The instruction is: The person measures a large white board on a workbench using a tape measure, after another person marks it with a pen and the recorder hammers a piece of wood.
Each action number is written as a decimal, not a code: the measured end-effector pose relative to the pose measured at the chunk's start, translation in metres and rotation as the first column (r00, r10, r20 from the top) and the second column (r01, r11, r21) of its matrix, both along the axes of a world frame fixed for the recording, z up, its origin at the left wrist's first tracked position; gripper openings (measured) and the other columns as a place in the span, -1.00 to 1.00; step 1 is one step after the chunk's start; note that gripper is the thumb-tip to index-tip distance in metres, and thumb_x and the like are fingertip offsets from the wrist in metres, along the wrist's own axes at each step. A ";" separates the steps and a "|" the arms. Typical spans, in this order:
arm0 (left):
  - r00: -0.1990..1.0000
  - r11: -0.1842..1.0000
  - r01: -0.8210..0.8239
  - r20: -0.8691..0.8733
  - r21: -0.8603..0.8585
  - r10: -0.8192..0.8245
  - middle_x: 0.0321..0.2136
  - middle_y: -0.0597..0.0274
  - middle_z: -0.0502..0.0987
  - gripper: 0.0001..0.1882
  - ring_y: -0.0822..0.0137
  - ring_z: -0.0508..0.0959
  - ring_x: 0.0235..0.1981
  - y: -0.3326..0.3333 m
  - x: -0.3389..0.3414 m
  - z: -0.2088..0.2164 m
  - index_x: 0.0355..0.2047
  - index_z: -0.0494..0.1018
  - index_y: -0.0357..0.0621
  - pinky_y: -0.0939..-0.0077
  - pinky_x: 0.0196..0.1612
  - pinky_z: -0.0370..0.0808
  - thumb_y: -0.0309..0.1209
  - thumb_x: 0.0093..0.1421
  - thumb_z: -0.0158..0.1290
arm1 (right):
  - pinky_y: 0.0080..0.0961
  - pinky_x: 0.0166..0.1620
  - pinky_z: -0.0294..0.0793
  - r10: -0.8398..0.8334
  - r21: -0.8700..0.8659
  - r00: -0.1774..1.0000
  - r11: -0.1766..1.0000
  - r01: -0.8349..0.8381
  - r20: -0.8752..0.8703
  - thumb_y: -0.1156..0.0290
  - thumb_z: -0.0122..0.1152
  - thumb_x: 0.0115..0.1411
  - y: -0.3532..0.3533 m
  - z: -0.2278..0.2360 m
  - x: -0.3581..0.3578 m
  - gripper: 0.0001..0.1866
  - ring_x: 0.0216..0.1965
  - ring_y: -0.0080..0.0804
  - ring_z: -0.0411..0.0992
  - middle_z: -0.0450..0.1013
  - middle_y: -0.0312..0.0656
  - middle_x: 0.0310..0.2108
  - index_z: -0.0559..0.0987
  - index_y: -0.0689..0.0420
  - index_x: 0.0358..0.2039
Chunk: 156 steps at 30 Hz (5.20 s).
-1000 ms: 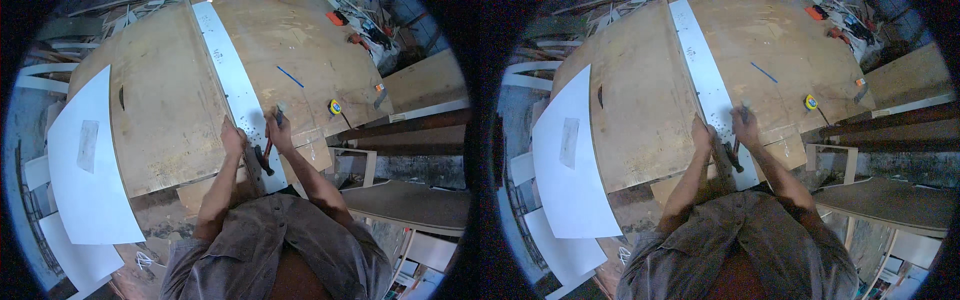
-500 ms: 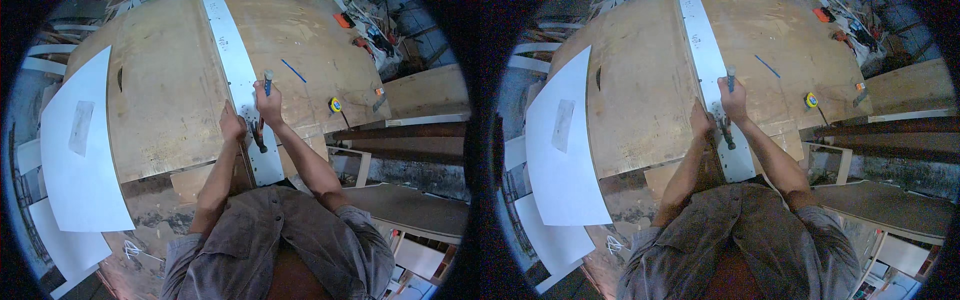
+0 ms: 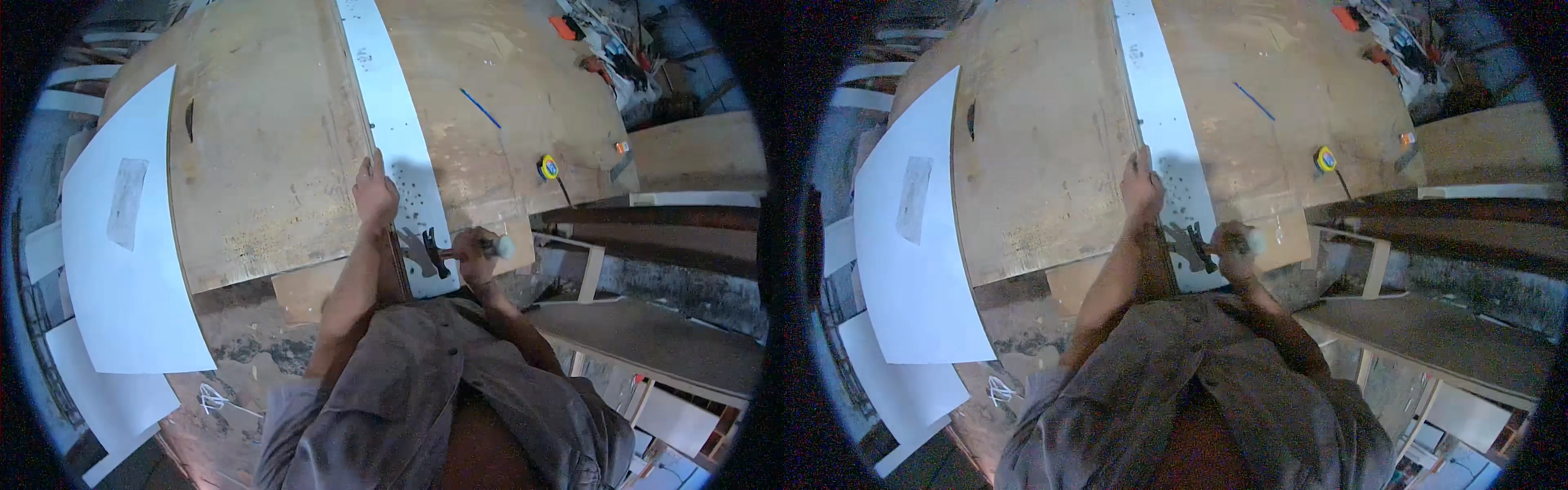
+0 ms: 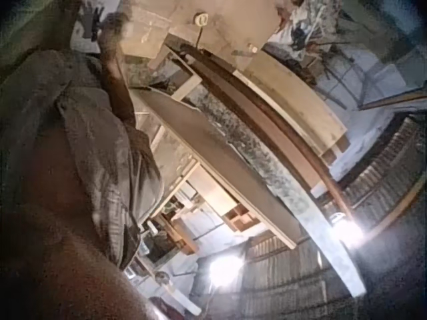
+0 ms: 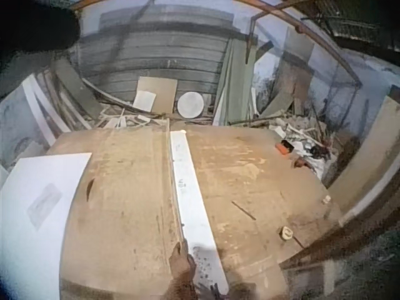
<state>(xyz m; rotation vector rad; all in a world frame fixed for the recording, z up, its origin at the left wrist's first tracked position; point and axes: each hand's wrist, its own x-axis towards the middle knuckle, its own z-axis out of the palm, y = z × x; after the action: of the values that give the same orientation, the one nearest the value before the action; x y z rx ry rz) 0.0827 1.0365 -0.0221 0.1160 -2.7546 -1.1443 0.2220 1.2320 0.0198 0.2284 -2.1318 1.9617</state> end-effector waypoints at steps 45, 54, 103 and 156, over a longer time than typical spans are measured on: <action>0.856 0.846 0.513 0.166 -0.147 -0.490 -0.30 0.03 0.56 -0.81 -0.02 0.57 -0.21 -0.017 0.133 0.093 -0.24 0.63 -0.08 0.10 -0.05 0.49 -0.35 0.22 0.07 | -0.30 -0.26 0.40 0.043 -0.192 0.999 0.981 -0.040 0.012 0.04 0.27 0.27 0.044 0.088 0.008 -0.57 -0.33 -0.31 0.37 0.37 -0.15 -0.39 0.48 0.19 -0.42; 0.806 0.854 0.509 0.407 -0.105 -0.430 -0.34 -0.08 0.60 -0.79 -0.13 0.61 -0.24 -0.032 0.133 0.069 -0.24 0.59 -0.13 -0.04 -0.12 0.54 -0.34 0.25 0.01 | -0.16 0.36 0.17 0.651 -0.191 0.590 0.733 -0.653 0.478 0.10 0.36 0.21 0.088 0.151 0.042 -0.28 0.37 -0.13 0.16 0.22 -0.06 0.35 0.35 0.11 0.30; 0.894 0.893 0.426 -0.084 -0.145 -0.440 0.24 0.27 0.43 -0.84 -0.01 0.11 0.42 -0.011 0.044 -0.018 -0.36 0.72 0.14 -0.30 0.35 0.03 -0.18 0.18 0.18 | -0.02 -0.21 0.51 0.063 0.424 0.852 0.847 -0.321 0.520 0.29 0.08 0.37 0.035 0.045 0.020 -0.61 -0.28 0.16 0.57 0.55 0.16 -0.31 0.37 0.16 0.14; 0.845 0.836 0.528 -0.006 -0.148 -0.535 0.38 0.34 0.24 -0.84 -0.09 -0.17 0.49 -0.025 0.024 -0.012 -0.33 0.73 0.31 -0.41 0.38 -0.18 -0.06 0.17 0.23 | 0.06 -0.23 0.51 -0.007 0.460 0.897 0.860 -0.220 0.441 0.25 0.04 0.39 0.023 0.093 0.007 -0.64 -0.30 0.30 0.54 0.55 0.23 -0.33 0.39 0.18 0.08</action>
<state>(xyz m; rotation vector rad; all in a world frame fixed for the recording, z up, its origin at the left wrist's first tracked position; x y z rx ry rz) 0.1067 1.0111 -0.0343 -0.7339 -2.8937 -1.0223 0.2292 1.2548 0.1128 -0.0075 -2.9668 1.5711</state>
